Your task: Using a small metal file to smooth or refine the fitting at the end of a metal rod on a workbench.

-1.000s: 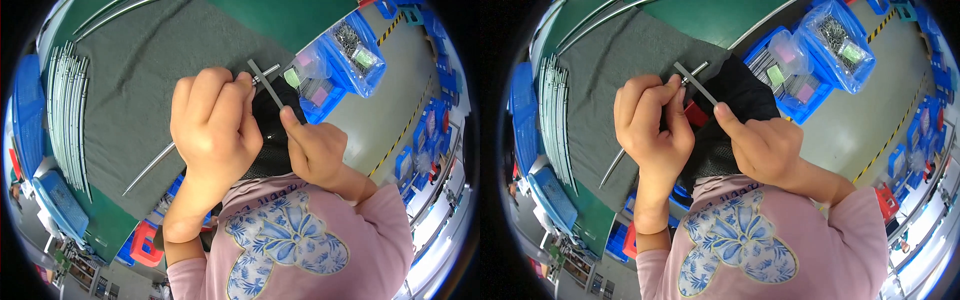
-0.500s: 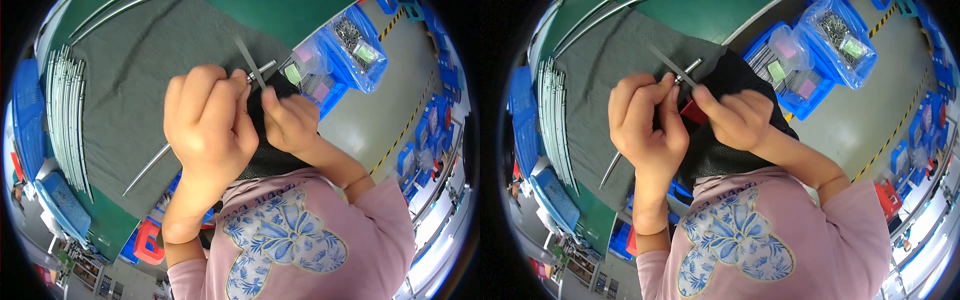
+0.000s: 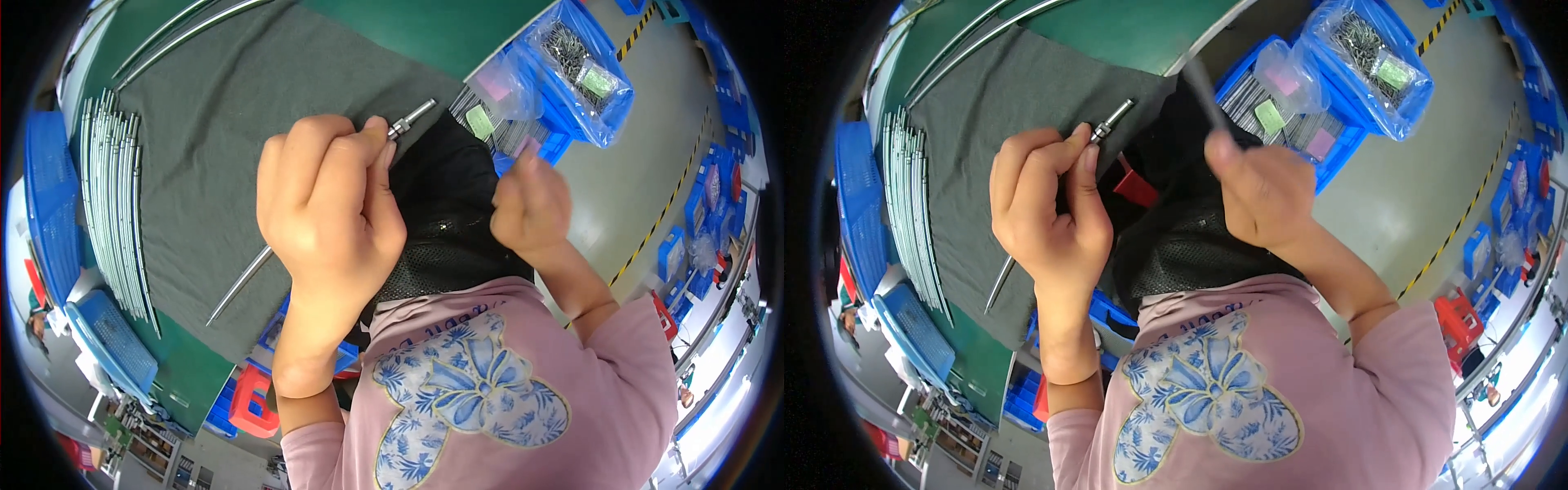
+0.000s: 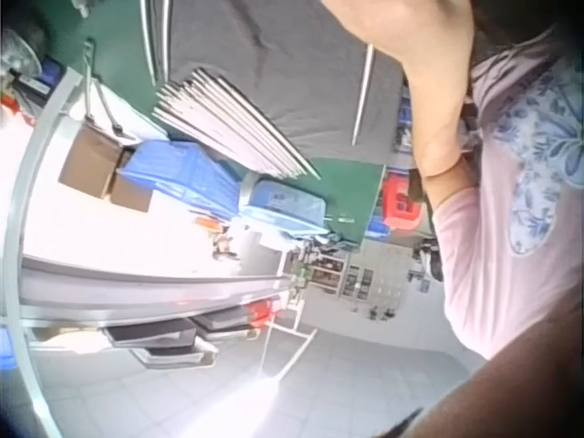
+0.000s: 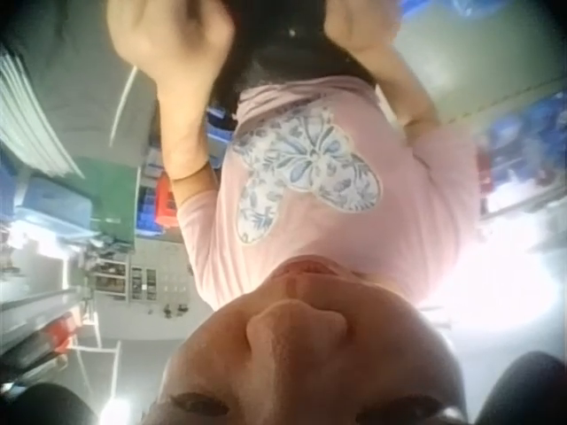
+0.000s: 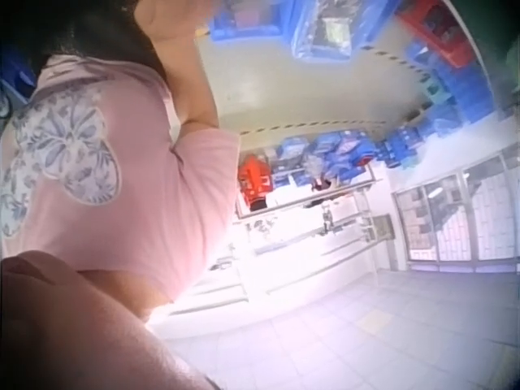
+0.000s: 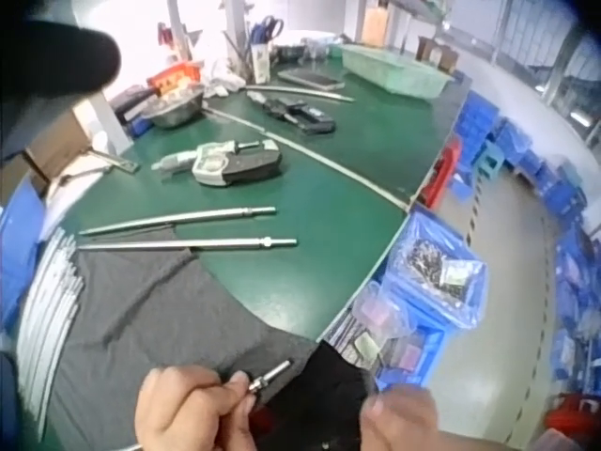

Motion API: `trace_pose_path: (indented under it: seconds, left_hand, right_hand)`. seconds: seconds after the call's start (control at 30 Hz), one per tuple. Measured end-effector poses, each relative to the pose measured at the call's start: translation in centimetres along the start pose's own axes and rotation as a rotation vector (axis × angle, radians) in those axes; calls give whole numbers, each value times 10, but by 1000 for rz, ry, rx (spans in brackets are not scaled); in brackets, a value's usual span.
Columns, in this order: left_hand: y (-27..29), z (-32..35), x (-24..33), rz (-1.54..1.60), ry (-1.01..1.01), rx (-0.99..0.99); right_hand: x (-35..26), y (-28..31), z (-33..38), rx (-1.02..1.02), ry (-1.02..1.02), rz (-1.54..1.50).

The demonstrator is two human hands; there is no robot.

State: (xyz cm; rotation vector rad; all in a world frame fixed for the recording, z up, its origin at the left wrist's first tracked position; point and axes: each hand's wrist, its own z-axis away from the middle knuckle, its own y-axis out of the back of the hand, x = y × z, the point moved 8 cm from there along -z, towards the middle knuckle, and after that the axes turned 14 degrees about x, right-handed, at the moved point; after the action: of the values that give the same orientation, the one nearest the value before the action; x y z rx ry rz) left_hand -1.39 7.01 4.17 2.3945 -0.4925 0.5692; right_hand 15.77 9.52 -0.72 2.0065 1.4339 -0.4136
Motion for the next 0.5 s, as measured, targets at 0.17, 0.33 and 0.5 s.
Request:
trace_pose_path:
  seconds: [0.17,0.33,0.5]
  left_hand:
    - [-2,-1,-4,-34,54,-68]
    - [-4,1,-6,-26,62,-73]
    - [-3,0,-3,-22,33,-52]
  right_hand:
    - [5,-27,-45,27,-238,-108]
    - [-4,-37,-46,77,-192,-67]
    - [-6,-38,-46,99,-213,-49]
